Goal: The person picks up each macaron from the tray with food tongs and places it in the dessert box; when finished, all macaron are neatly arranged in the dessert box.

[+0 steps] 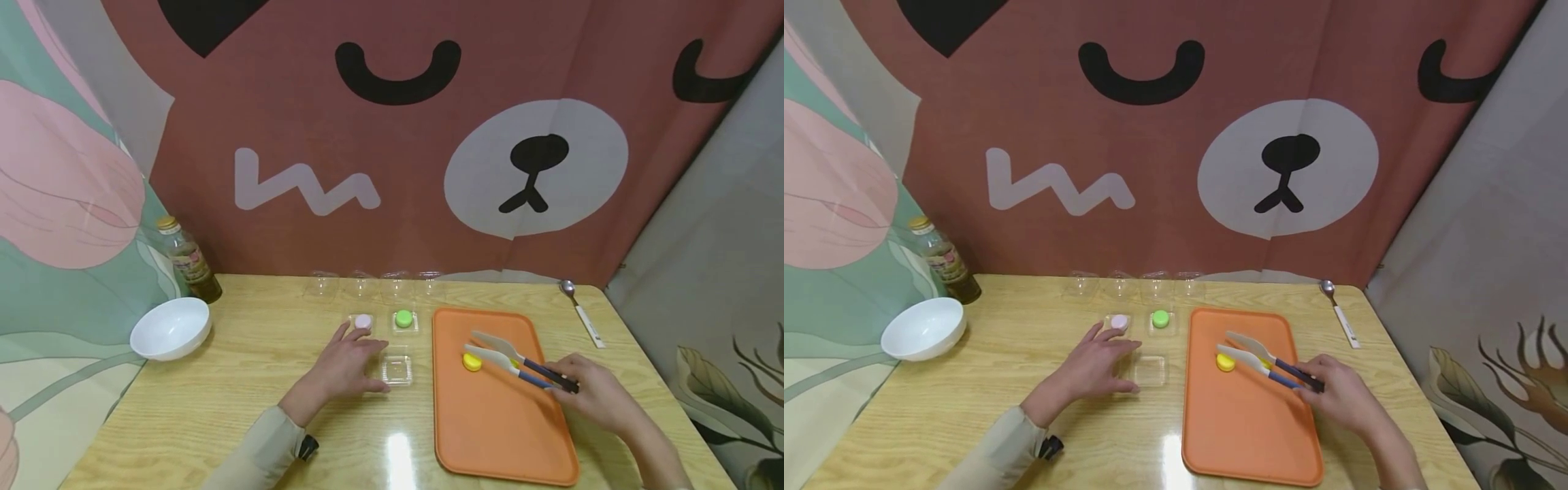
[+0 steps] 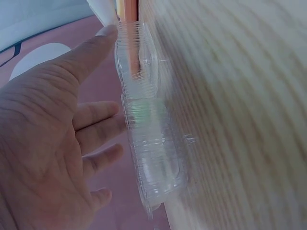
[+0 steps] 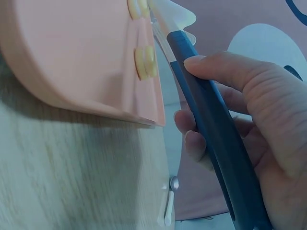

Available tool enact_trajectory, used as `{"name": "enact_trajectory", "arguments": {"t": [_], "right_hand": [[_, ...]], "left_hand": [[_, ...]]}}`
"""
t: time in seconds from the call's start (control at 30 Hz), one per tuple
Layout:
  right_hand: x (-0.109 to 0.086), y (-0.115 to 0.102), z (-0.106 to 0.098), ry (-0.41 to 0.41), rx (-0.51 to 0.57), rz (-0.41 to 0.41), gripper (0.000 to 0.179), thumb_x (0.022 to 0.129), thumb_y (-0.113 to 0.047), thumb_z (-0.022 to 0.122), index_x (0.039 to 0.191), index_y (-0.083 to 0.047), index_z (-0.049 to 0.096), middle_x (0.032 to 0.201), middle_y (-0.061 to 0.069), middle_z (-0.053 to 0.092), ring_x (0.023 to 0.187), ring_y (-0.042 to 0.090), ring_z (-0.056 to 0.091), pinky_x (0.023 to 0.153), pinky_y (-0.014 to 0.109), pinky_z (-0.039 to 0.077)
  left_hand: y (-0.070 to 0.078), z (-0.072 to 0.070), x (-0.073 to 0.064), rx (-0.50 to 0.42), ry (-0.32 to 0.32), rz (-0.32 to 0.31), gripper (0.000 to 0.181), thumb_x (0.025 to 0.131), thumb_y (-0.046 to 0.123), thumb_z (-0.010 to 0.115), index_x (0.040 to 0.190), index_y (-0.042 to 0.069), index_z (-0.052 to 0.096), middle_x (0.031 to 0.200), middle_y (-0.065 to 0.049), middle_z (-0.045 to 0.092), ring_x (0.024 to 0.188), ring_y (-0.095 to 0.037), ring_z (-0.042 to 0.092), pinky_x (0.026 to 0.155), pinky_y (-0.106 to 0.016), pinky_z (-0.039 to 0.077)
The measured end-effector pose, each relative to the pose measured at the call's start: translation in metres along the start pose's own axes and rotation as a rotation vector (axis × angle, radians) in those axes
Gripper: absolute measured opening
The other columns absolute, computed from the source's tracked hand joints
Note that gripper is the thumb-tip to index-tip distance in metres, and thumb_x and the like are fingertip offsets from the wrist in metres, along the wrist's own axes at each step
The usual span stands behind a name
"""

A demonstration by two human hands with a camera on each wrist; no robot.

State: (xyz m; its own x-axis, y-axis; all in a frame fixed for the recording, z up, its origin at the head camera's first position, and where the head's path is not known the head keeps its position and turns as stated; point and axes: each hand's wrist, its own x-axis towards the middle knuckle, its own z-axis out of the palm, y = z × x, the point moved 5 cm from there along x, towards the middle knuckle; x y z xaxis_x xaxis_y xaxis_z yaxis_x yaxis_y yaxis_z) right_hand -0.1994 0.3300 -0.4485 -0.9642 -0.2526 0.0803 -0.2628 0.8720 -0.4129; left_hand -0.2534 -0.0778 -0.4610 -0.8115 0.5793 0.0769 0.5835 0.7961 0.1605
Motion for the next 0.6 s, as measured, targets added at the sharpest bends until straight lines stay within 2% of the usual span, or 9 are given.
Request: {"name": "enact_trajectory", "arguments": {"t": [0.2,0.6], "right_hand": [[-0.0011,-0.0013,0.0014,0.009,-0.003,0.005,0.039,0.087,-0.031,0.081,0.120,-0.011,0.075,0.105,-0.004,0.067,0.084,0.003,0.057,0.062,0.022,0.044],[-0.0048,-0.0016,0.0023,0.052,-0.002,-0.039,0.035,0.086,-0.028,0.082,0.117,-0.012,0.076,0.101,-0.006,0.067,0.079,-0.003,0.053,0.061,0.022,0.044]], "left_hand": [[-0.0011,0.0014,0.0009,0.011,-0.020,-0.014,0.084,0.076,0.067,0.076,0.142,0.018,0.059,0.138,0.001,0.066,0.142,-0.031,0.047,0.125,-0.062,0.018],[-0.0028,0.0033,0.0046,-0.021,-0.022,-0.021,0.076,0.077,0.063,0.079,0.138,0.020,0.064,0.138,0.007,0.066,0.144,-0.030,0.046,0.125,-0.062,0.017]]}}
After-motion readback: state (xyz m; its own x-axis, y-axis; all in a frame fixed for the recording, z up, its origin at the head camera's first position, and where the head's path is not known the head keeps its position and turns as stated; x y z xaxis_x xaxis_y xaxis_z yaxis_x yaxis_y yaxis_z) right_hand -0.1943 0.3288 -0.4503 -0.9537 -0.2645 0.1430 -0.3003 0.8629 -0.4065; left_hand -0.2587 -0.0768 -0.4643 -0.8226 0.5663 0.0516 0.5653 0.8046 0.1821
